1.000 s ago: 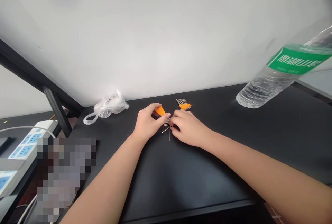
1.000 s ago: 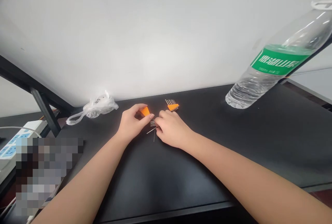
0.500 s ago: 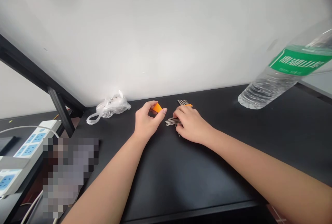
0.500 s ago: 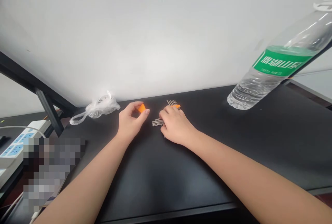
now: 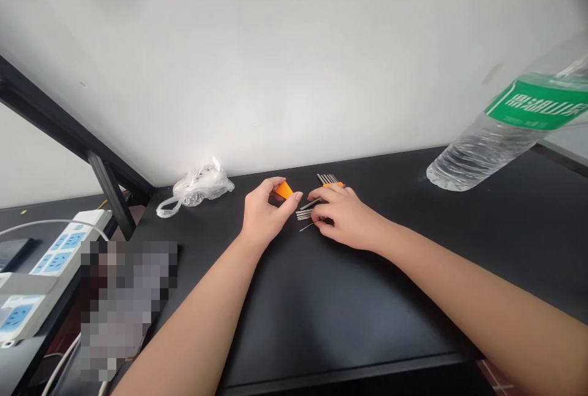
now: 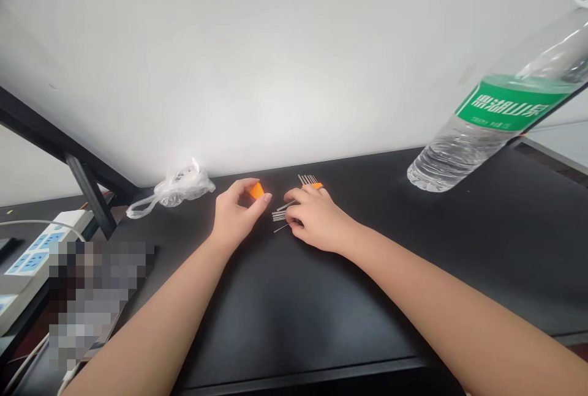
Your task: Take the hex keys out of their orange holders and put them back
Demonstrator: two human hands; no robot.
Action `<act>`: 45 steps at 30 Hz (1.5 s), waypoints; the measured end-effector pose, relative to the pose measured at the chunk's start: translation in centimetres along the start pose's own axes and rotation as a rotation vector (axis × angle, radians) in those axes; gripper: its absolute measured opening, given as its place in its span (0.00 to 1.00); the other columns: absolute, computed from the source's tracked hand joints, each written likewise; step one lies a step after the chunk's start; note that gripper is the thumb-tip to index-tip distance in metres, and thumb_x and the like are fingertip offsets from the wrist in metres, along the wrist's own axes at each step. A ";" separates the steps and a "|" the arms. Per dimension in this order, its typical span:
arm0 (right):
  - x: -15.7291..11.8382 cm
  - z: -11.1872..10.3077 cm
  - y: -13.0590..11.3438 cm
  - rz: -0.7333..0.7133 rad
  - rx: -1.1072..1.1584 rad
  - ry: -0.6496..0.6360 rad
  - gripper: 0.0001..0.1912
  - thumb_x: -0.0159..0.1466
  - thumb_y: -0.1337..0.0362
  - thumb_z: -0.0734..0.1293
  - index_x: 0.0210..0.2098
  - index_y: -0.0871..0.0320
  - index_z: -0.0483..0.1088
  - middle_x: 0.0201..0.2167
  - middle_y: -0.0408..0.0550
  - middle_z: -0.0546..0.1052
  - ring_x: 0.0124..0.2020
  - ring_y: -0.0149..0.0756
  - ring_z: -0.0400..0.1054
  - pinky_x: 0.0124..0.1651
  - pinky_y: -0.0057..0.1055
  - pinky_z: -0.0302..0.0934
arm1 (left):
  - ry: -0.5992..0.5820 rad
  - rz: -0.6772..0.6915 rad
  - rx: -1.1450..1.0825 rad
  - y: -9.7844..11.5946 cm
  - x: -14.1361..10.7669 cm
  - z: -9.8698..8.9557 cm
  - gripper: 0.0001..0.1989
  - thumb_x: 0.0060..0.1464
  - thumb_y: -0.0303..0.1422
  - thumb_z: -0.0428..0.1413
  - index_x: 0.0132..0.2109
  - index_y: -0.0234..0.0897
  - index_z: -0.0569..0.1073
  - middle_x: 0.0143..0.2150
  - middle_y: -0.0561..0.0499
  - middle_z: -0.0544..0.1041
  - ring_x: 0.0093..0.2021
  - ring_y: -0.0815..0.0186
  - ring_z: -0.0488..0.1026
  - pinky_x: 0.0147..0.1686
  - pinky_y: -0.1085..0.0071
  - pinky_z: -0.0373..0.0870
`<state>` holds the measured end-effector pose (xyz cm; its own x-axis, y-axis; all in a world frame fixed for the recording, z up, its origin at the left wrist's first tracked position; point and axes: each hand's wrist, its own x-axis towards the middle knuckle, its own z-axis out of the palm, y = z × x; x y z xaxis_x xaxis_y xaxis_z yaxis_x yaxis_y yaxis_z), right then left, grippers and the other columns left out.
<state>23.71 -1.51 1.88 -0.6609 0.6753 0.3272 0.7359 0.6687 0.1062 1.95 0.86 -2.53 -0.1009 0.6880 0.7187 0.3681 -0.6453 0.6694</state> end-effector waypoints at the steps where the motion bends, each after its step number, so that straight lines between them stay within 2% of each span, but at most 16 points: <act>1: 0.0 0.0 0.0 0.007 0.003 -0.003 0.09 0.67 0.66 0.65 0.31 0.55 0.75 0.57 0.51 0.73 0.57 0.49 0.64 0.56 0.50 0.58 | -0.001 0.002 0.001 0.0 0.0 0.0 0.20 0.55 0.44 0.65 0.50 0.40 0.77 0.41 0.50 0.82 0.38 0.65 0.79 0.44 0.65 0.79; 6: 0.3 0.1 0.1 0.053 0.015 0.016 0.05 0.65 0.67 0.65 0.40 0.55 0.72 0.54 0.53 0.73 0.54 0.48 0.66 0.55 0.47 0.60 | -0.010 0.004 -0.001 0.1 -0.1 0.0 0.19 0.55 0.44 0.65 0.51 0.40 0.77 0.41 0.50 0.82 0.38 0.65 0.79 0.44 0.65 0.79; 9: 0.4 0.4 0.4 0.050 0.039 0.053 0.15 0.63 0.70 0.65 0.50 0.55 0.69 0.54 0.54 0.72 0.53 0.47 0.67 0.54 0.44 0.62 | -0.008 0.001 -0.008 0.1 0.0 0.0 0.19 0.55 0.44 0.65 0.50 0.40 0.77 0.41 0.50 0.82 0.38 0.65 0.79 0.44 0.65 0.78; 12: 0.4 0.8 0.5 0.065 0.064 0.053 0.19 0.63 0.73 0.64 0.53 0.56 0.67 0.50 0.54 0.73 0.51 0.46 0.67 0.51 0.41 0.64 | -0.002 0.003 -0.013 0.0 0.0 0.0 0.19 0.55 0.44 0.65 0.50 0.40 0.77 0.41 0.51 0.82 0.37 0.66 0.79 0.44 0.66 0.78; 17: 0.4 1.2 0.0 0.087 0.041 0.038 0.16 0.62 0.75 0.63 0.48 0.56 0.68 0.45 0.52 0.71 0.48 0.45 0.67 0.48 0.39 0.64 | -0.004 0.013 -0.007 0.0 -0.1 0.0 0.18 0.56 0.44 0.65 0.50 0.40 0.77 0.41 0.50 0.82 0.38 0.65 0.79 0.44 0.66 0.78; 21: 0.2 1.1 -0.2 0.092 0.073 0.043 0.13 0.64 0.74 0.63 0.47 0.56 0.69 0.45 0.52 0.72 0.47 0.44 0.67 0.47 0.38 0.65 | -0.013 0.008 0.000 -0.2 -0.1 0.1 0.20 0.56 0.45 0.65 0.52 0.40 0.77 0.42 0.50 0.82 0.39 0.65 0.79 0.45 0.66 0.78; 25: 0.1 0.8 0.9 0.111 0.069 0.089 0.11 0.68 0.72 0.61 0.46 0.55 0.72 0.46 0.52 0.74 0.48 0.44 0.69 0.49 0.39 0.65 | -0.067 -0.004 0.026 -0.5 0.1 0.0 0.26 0.53 0.45 0.68 0.55 0.41 0.76 0.45 0.51 0.83 0.40 0.64 0.80 0.46 0.65 0.78; 29: 0.2 0.4 2.1 0.151 0.034 0.036 0.11 0.70 0.68 0.61 0.39 0.53 0.76 0.40 0.50 0.74 0.41 0.41 0.70 0.42 0.37 0.64 | -0.118 0.005 0.073 -0.8 0.1 0.0 0.31 0.51 0.44 0.69 0.60 0.43 0.74 0.52 0.50 0.82 0.46 0.61 0.80 0.50 0.64 0.77; 34: 0.3 0.0 2.6 0.229 0.053 -0.006 0.09 0.67 0.68 0.63 0.34 0.55 0.75 0.37 0.48 0.75 0.35 0.37 0.70 0.38 0.34 0.62 | -0.188 0.030 0.121 -0.9 0.0 0.0 0.27 0.53 0.44 0.68 0.59 0.43 0.75 0.52 0.50 0.82 0.41 0.63 0.79 0.46 0.64 0.77; 40: 0.5 -0.5 2.9 0.292 0.147 -0.041 0.10 0.66 0.68 0.62 0.32 0.53 0.75 0.36 0.46 0.76 0.35 0.36 0.70 0.33 0.32 0.60 | -0.236 0.039 0.112 -1.0 -0.1 -0.1 0.27 0.54 0.44 0.67 0.59 0.43 0.74 0.52 0.50 0.81 0.41 0.63 0.79 0.45 0.65 0.77; 43: 0.8 -0.2 2.8 0.302 0.137 -0.058 0.04 0.63 0.65 0.67 0.31 0.54 0.74 0.34 0.46 0.76 0.33 0.37 0.70 0.32 0.32 0.59 | -0.246 0.039 0.103 -1.0 -0.1 0.0 0.27 0.54 0.45 0.67 0.58 0.43 0.75 0.52 0.51 0.81 0.41 0.63 0.79 0.44 0.65 0.77; 45: 1.0 0.1 2.7 0.340 0.121 -0.063 0.05 0.59 0.62 0.71 0.29 0.54 0.72 0.33 0.47 0.76 0.32 0.37 0.69 0.31 0.32 0.58 | -0.254 0.038 0.097 -1.1 -0.1 0.0 0.27 0.54 0.44 0.67 0.59 0.44 0.75 0.51 0.51 0.81 0.41 0.63 0.79 0.44 0.66 0.77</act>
<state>25.06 1.02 2.37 -0.3923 0.8806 0.2656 0.8949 0.4323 -0.1113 1.58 1.53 -3.36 0.1453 0.7333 0.6642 0.4552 -0.6456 0.6132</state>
